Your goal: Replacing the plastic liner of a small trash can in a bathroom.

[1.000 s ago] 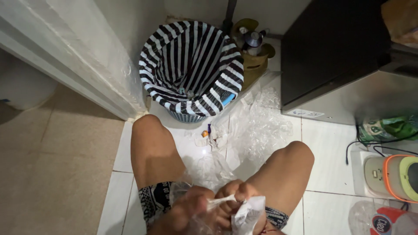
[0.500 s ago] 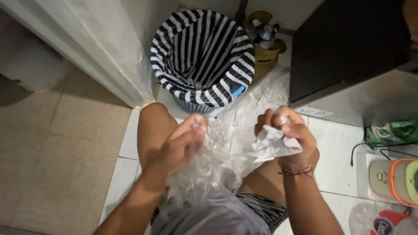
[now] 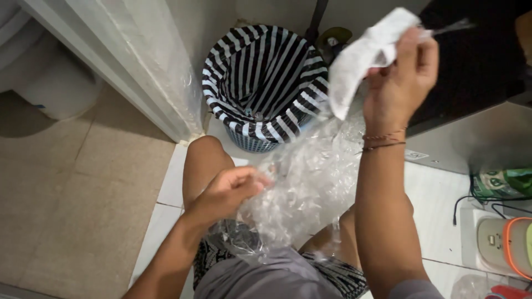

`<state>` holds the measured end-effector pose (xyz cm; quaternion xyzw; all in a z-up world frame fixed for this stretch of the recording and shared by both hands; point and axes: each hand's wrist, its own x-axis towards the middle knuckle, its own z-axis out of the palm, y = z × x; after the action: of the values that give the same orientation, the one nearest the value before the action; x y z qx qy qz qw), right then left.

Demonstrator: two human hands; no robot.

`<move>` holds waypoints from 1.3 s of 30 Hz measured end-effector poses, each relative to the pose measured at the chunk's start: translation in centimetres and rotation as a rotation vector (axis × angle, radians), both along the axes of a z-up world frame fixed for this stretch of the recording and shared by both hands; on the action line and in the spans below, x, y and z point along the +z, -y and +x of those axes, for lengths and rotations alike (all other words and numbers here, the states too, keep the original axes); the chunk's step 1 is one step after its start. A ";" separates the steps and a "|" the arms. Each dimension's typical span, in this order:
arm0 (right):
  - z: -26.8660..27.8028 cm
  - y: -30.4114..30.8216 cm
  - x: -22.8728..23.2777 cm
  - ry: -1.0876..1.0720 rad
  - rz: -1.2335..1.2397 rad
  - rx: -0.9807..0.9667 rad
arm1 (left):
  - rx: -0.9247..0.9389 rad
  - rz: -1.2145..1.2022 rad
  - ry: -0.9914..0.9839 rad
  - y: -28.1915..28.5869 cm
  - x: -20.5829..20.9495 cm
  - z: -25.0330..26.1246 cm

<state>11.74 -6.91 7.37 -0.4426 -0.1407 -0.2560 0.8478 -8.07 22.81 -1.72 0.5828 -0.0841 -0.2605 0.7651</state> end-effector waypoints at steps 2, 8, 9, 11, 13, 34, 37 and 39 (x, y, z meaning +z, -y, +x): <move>-0.5 -0.9 0.9 -0.015 -0.084 0.005 | -0.006 0.045 0.117 -1.3 0.0 -0.8; 1.2 -1.5 -0.5 -0.136 -0.412 -0.176 | 0.110 0.284 0.098 -3.5 -0.5 -3.2; 1.3 -2.1 -0.7 -0.139 -0.412 -0.150 | 0.130 0.326 0.001 -3.7 -0.5 -3.5; 2.1 -2.6 -1.3 -0.163 -0.382 -0.168 | 0.148 0.343 0.000 -3.9 -0.4 -4.1; 3.1 -2.9 -2.2 -0.186 -0.352 -0.188 | 0.166 0.361 0.001 -4.5 -0.2 -4.7; 5.8 -4.4 -5.6 -0.055 -0.602 -0.167 | -0.346 0.550 -0.063 -13.0 3.6 -9.5; 5.5 -5.4 -8.6 0.009 -1.307 -0.023 | -0.404 0.782 0.050 -5.5 4.9 -7.1; 3.6 -5.4 -8.1 -0.161 -1.442 0.071 | 0.050 0.801 0.763 -2.4 2.0 -6.7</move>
<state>15.32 -1.50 -0.73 -0.9041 -0.2259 -0.0387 0.3606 -14.80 25.22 0.25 0.8833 -0.2357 -0.0242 0.4046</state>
